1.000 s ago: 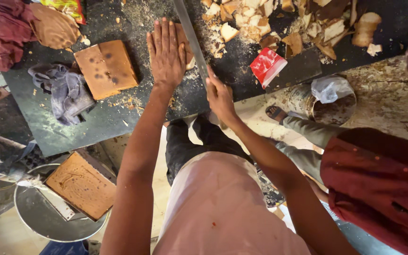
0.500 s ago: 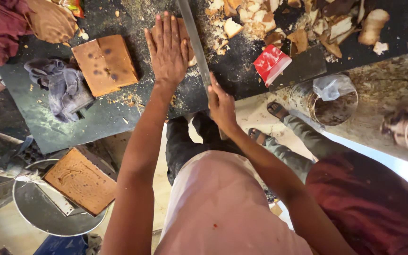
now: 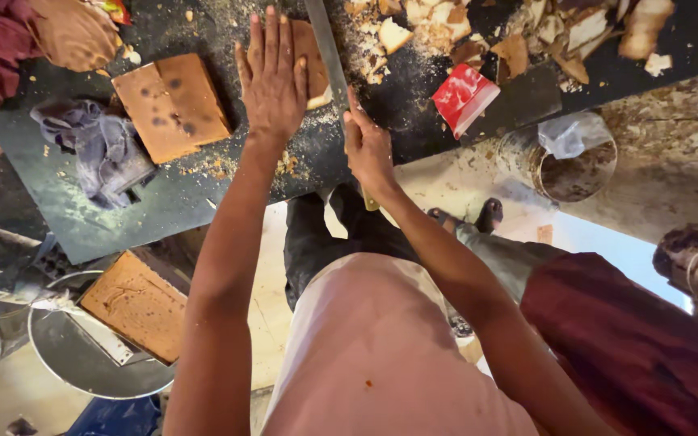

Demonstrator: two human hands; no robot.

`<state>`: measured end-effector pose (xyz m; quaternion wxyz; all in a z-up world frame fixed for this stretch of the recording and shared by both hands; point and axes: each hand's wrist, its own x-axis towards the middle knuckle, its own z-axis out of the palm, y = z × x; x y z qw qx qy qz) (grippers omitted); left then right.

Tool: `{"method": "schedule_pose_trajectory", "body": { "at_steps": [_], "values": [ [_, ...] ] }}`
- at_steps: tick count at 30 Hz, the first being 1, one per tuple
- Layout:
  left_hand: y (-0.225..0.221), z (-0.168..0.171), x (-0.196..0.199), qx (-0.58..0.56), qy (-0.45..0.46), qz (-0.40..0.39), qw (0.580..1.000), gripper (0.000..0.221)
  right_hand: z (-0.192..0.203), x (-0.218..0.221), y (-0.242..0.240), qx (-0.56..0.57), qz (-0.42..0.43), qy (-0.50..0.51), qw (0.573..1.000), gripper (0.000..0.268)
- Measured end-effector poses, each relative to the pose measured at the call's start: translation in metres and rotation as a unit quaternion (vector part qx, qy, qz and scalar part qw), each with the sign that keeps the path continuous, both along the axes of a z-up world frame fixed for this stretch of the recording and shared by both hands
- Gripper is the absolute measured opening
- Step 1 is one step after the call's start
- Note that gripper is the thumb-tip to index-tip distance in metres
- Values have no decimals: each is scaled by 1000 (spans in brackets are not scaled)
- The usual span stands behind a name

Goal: The person cuts a round bread loaf into slices using a knife on a counter and then pours white powder from a bag into a small bucket.

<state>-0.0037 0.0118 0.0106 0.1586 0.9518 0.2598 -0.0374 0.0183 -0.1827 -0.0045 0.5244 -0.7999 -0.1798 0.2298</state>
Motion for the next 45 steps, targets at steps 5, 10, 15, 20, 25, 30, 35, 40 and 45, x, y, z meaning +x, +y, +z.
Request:
{"method": "schedule_pose_trajectory", "body": {
  "at_steps": [5, 10, 15, 20, 25, 30, 35, 40, 45],
  "values": [
    [3, -12, 2, 17, -14, -4, 1000, 61, 9, -22, -28, 2, 26, -78, 997, 43],
    [4, -14, -3, 19, -20, -15, 1000, 61, -4, -29, -18, -26, 8, -108, 994, 43],
    [5, -14, -5, 8, -13, -15, 1000, 60, -21, -25, -9, -33, 1, -105, 994, 43],
    [10, -13, -3, 8, -18, -15, 1000, 60, -6, -52, -30, -17, 16, -133, 991, 44],
    [9, -19, -6, 18, -34, -20, 999, 61, -15, -35, -2, -23, -24, 72, 997, 46],
    [10, -21, -7, 31, -51, -18, 998, 61, -3, -52, -16, 2, 14, -41, 999, 43],
    [11, -30, -5, 42, -76, -22, 996, 61, 9, -62, -14, -24, 2, -48, 999, 44],
    [16, -35, -4, 21, -69, -16, 997, 63, -2, -34, 19, -1, -31, 77, 997, 44],
    [24, -42, -19, -13, -137, -3, 991, 61, -5, -26, 22, -10, 0, 14, 1000, 39]
  ]
}}
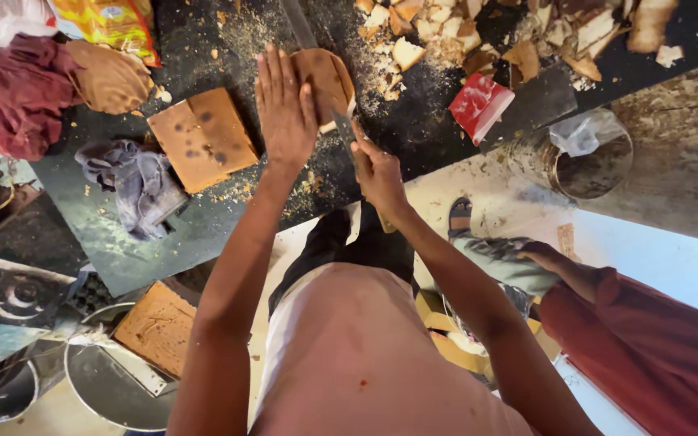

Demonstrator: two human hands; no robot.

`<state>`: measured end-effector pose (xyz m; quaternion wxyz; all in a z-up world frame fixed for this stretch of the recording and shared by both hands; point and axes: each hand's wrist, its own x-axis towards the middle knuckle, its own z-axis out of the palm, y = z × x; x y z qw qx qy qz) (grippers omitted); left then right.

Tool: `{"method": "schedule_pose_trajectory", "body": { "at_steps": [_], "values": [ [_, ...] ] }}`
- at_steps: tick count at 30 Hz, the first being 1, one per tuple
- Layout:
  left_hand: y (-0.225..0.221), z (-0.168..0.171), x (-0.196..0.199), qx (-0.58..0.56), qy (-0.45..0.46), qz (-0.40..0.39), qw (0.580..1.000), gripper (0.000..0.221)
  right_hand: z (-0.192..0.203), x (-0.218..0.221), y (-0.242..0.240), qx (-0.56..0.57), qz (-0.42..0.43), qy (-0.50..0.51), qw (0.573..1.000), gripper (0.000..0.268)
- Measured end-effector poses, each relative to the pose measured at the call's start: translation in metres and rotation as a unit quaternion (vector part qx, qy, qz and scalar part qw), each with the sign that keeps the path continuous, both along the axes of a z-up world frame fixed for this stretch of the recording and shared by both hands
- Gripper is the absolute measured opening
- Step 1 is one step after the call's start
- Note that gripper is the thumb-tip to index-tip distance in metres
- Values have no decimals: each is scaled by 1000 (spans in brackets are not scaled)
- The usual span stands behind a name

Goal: The person cuts a round bread loaf into slices using a knife on a counter and then pours white powder from a bag into a small bucket.

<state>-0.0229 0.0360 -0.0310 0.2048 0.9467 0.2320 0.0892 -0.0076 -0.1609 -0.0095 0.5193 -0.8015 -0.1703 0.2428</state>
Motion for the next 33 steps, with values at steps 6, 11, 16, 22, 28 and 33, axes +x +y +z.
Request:
{"method": "schedule_pose_trajectory", "body": {
  "at_steps": [6, 11, 16, 22, 28, 33],
  "values": [
    [-12, -6, -4, 12, -26, 37, 999, 59, 12, -10, -24, -34, 25, -85, 995, 43],
    [-5, -2, 0, -4, -41, 19, 999, 58, 11, -14, -26, -28, 39, -126, 991, 43],
    [-7, -8, -3, -3, -58, 12, 998, 58, 2, -5, -11, -13, 38, -110, 993, 44],
    [-4, -10, -1, 2, -66, 7, 998, 59, 23, -30, -38, -30, 38, -35, 998, 45],
    [-9, -19, -10, -23, -95, 2, 995, 60, -1, -23, -14, 5, 49, -45, 998, 43],
    [-8, -22, -11, -61, -136, 15, 989, 61, -3, -20, -1, -2, 54, -128, 990, 42]
  ]
}}
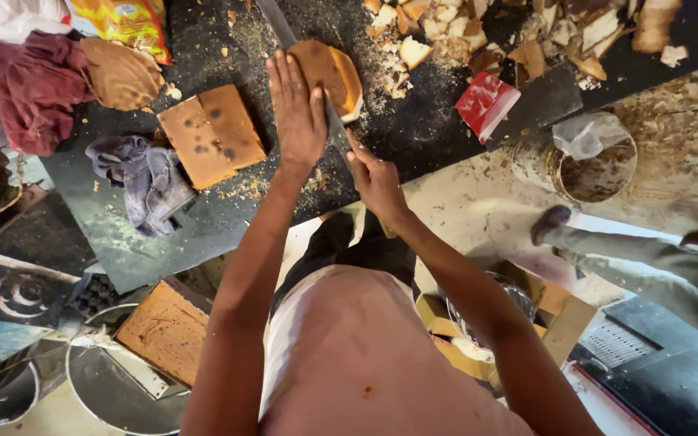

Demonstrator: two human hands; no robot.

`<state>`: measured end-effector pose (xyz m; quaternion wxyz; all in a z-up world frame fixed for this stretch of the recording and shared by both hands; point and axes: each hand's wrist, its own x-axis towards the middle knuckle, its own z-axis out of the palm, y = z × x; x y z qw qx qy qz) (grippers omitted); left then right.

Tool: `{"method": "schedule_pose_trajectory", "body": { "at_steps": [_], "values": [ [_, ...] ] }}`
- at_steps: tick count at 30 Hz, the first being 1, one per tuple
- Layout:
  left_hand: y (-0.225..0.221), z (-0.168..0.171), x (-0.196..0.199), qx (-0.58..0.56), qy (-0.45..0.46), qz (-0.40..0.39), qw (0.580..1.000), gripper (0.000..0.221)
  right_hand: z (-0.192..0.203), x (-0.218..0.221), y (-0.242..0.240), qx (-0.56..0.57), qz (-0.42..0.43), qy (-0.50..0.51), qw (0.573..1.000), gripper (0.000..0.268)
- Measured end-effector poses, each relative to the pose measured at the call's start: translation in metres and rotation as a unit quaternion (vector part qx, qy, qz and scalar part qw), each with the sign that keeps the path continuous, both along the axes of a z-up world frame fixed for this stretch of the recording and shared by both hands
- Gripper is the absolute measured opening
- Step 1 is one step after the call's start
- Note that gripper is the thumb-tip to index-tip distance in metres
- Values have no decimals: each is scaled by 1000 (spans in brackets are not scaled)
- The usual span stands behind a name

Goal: The person cuts a round bread loaf into slices using a knife on a counter and then pours white powder from a bag into a small bucket.

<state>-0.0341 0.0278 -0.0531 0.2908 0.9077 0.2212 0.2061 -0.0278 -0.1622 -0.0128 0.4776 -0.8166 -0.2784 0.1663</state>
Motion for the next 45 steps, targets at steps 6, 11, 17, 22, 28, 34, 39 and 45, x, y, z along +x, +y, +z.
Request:
{"method": "schedule_pose_trajectory", "body": {
  "at_steps": [6, 11, 17, 22, 28, 34, 39, 45],
  "values": [
    [1, -11, -10, -151, -70, 46, 985, 59, 17, 19, -14, 105, -24, 314, 943, 46],
    [-5, -16, -27, -295, -158, 55, 941, 63, 21, 36, -32, 120, -99, 329, 931, 49],
    [-11, -28, -25, -333, -148, 67, 929, 62, 6, 18, -23, 33, -42, 203, 978, 46],
    [-18, -47, -20, -180, -97, 64, 977, 72, 5, -3, -29, 19, -45, 95, 994, 42],
    [-21, -61, -18, -204, -115, 75, 969, 68, 6, -7, -34, -50, -45, 32, 997, 43],
    [-27, -65, -13, -187, -103, 98, 972, 68, -2, -12, -19, 15, -36, -7, 999, 42],
    [-23, -49, -12, -218, -119, 86, 965, 67, 8, -15, -12, -17, -36, -6, 999, 41],
    [-25, -39, -17, -375, -147, 88, 911, 76, 10, -20, -10, -84, -37, 23, 995, 44]
  ]
}}
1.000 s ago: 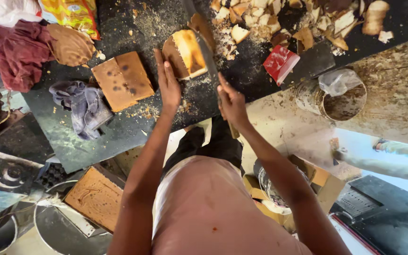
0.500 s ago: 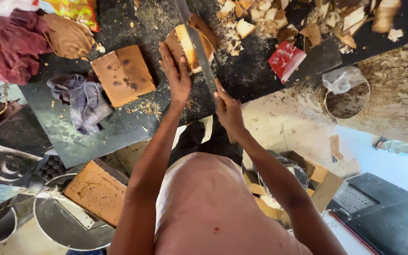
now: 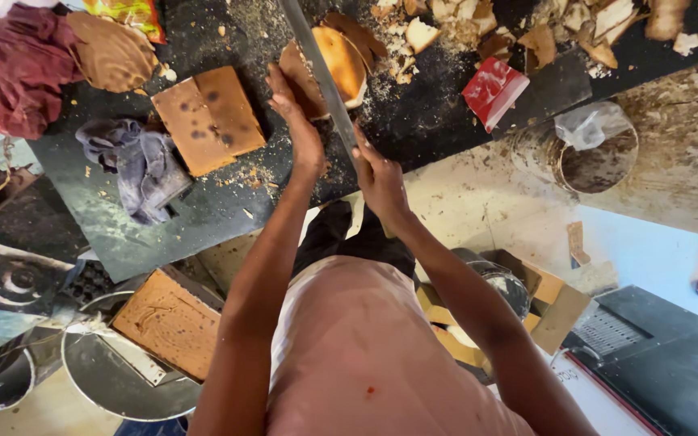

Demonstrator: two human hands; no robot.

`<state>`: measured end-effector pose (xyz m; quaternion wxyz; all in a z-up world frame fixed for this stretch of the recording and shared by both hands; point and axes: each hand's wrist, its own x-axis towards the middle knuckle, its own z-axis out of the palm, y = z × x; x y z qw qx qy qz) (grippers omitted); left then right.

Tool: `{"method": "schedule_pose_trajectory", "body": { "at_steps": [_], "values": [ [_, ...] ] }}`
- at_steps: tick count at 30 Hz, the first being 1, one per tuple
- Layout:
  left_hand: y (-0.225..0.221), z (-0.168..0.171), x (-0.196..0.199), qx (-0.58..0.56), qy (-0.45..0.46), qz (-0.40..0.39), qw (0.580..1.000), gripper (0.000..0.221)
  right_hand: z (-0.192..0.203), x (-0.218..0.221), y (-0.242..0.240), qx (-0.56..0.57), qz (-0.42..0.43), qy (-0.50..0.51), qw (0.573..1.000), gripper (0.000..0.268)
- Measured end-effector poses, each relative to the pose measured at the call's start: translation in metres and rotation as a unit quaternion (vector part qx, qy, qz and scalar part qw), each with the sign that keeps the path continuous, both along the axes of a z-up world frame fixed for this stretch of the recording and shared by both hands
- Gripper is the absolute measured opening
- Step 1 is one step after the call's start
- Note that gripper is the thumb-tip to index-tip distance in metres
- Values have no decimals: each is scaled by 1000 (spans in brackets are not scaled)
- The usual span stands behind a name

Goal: The person cuts a round bread loaf into slices using a knife on a counter and then pours white powder from a bag into a small bucket.

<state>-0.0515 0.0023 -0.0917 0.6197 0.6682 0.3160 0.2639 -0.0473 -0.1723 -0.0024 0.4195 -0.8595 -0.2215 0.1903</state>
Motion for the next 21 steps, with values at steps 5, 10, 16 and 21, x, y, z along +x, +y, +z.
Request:
{"method": "schedule_pose_trajectory", "body": {
  "at_steps": [5, 10, 16, 21],
  "values": [
    [-1, -11, 14, 92, 81, 34, 992, 68, -1, -2, 1, 89, 7, -18, 996, 42],
    [-6, -32, 19, 152, 88, 67, 982, 60, -1, -6, -8, 92, 6, 23, 995, 44],
    [-5, -38, 23, 143, 97, 77, 982, 59, -1, -3, -11, 69, 15, 22, 997, 43],
    [-4, -36, 22, 163, 107, 69, 978, 59, -8, -2, -11, 104, 20, 3, 994, 44]
  ]
}}
